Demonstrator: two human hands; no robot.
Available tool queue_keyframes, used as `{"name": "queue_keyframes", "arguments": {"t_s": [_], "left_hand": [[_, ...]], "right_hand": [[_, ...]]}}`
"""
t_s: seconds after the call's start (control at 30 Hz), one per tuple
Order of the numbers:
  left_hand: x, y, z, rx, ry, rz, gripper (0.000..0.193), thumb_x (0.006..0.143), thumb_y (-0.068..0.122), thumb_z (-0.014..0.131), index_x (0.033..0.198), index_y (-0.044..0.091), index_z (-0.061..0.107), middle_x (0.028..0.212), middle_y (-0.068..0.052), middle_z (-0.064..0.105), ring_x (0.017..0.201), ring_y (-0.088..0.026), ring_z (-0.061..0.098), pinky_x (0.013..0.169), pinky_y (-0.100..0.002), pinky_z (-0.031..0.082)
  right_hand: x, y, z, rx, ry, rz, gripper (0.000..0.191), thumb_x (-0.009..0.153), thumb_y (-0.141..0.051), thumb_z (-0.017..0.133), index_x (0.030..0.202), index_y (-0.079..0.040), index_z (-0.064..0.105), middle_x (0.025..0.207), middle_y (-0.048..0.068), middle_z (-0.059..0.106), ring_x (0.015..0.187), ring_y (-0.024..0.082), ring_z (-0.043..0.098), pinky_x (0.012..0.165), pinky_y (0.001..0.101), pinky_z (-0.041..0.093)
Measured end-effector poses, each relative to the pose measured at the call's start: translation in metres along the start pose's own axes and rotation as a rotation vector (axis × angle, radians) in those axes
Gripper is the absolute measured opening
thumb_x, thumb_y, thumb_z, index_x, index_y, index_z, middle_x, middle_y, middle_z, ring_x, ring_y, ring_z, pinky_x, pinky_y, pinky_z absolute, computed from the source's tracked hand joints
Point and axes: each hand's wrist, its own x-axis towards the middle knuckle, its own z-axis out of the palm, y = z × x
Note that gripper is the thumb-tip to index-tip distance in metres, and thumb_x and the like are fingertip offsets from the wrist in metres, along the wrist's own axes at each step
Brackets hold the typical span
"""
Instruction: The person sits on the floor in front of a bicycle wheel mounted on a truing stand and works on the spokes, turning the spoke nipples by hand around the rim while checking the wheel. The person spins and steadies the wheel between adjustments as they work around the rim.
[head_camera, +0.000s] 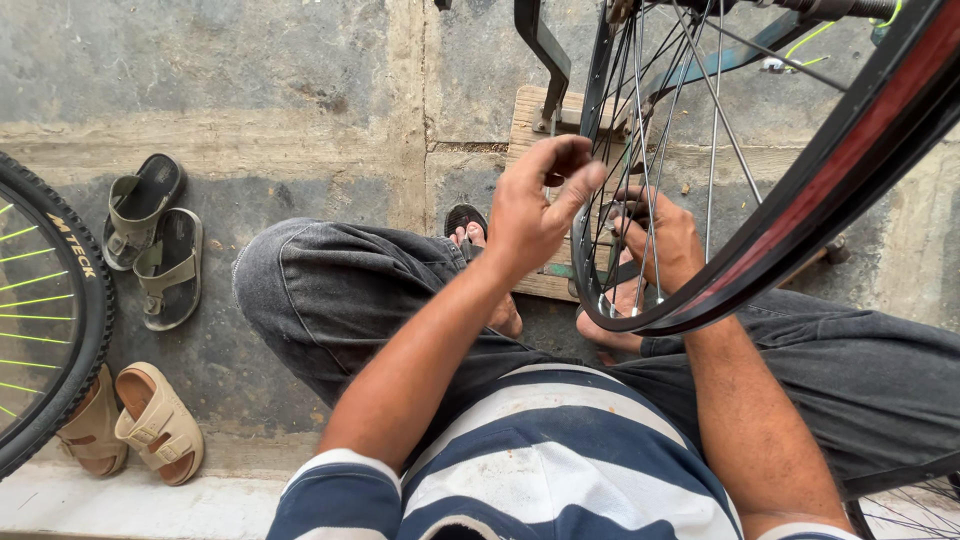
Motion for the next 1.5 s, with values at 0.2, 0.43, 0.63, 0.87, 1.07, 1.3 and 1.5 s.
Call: {"name": "queue_keyframes", "arguments": {"t_s": [0.2, 0.43, 0.63, 0.87, 1.07, 1.3, 1.5], "left_hand": [[-0.039, 0.109, -0.019, 0.005, -0.166, 0.482, 0.035, 0.095, 0.034, 0.076, 0.110, 0.005, 0.066, 0.088, -0.006, 0.061, 0.077, -0.018, 0.063, 0.072, -0.032, 0.051], [-0.075, 0.079, -0.008, 0.315, -0.141, 0.584, 0.036, 0.090, 0.027, 0.082, 0.112, 0.002, 0.066, 0.093, -0.007, 0.060, 0.087, -0.026, 0.060, 0.079, -0.041, 0.049], [-0.097, 0.004, -0.009, 0.700, -0.201, 0.362, 0.034, 0.082, 0.014, 0.076, 0.114, 0.004, 0.067, 0.093, -0.008, 0.066, 0.088, -0.027, 0.065, 0.080, -0.040, 0.051], [-0.102, 0.005, -0.002, 0.665, -0.166, 0.436, 0.031, 0.085, 0.018, 0.077, 0.110, 0.005, 0.066, 0.095, -0.007, 0.069, 0.090, -0.024, 0.068, 0.079, -0.039, 0.051], [-0.100, 0.010, -0.003, 0.669, -0.178, 0.444, 0.029, 0.086, 0.016, 0.076, 0.111, 0.004, 0.066, 0.095, -0.008, 0.070, 0.091, -0.025, 0.070, 0.081, -0.039, 0.052], [-0.100, 0.007, -0.003, 0.674, -0.181, 0.452, 0.031, 0.086, 0.015, 0.076, 0.112, 0.002, 0.068, 0.097, -0.010, 0.071, 0.091, -0.025, 0.070, 0.081, -0.039, 0.052], [-0.101, 0.005, -0.002, 0.680, -0.195, 0.450, 0.030, 0.086, 0.015, 0.074, 0.113, 0.001, 0.068, 0.095, -0.010, 0.071, 0.089, -0.025, 0.070, 0.079, -0.039, 0.052]], "right_hand": [[-0.003, 0.001, -0.014, -0.011, -0.036, -0.077, 0.037, 0.087, -0.007, 0.071, 0.123, -0.002, 0.065, 0.096, 0.008, 0.074, 0.088, 0.013, 0.067, 0.075, 0.0310, 0.056], [0.000, 0.019, -0.004, -0.005, 0.034, -0.006, 0.032, 0.093, -0.007, 0.068, 0.124, 0.000, 0.066, 0.100, 0.011, 0.075, 0.090, 0.014, 0.070, 0.076, 0.0305, 0.058], [-0.001, 0.015, -0.005, 0.015, 0.041, 0.000, 0.033, 0.094, -0.008, 0.067, 0.125, 0.002, 0.066, 0.100, 0.011, 0.076, 0.088, 0.013, 0.071, 0.073, 0.0295, 0.058], [0.001, 0.009, -0.007, 0.023, 0.061, 0.043, 0.032, 0.095, -0.011, 0.069, 0.124, 0.003, 0.067, 0.098, 0.011, 0.075, 0.084, 0.012, 0.070, 0.069, 0.0283, 0.057], [0.001, 0.008, -0.007, 0.073, 0.036, 0.067, 0.032, 0.096, -0.012, 0.069, 0.125, 0.002, 0.067, 0.094, 0.012, 0.073, 0.076, 0.012, 0.066, 0.065, 0.0281, 0.054], [0.001, 0.002, -0.007, -0.047, 0.059, 0.096, 0.031, 0.093, -0.014, 0.068, 0.121, 0.000, 0.068, 0.095, 0.011, 0.076, 0.083, 0.013, 0.071, 0.068, 0.0302, 0.058], [-0.001, -0.002, -0.006, -0.115, 0.085, 0.076, 0.031, 0.093, -0.017, 0.070, 0.119, -0.002, 0.070, 0.095, 0.012, 0.076, 0.085, 0.015, 0.072, 0.073, 0.0326, 0.057]]}}
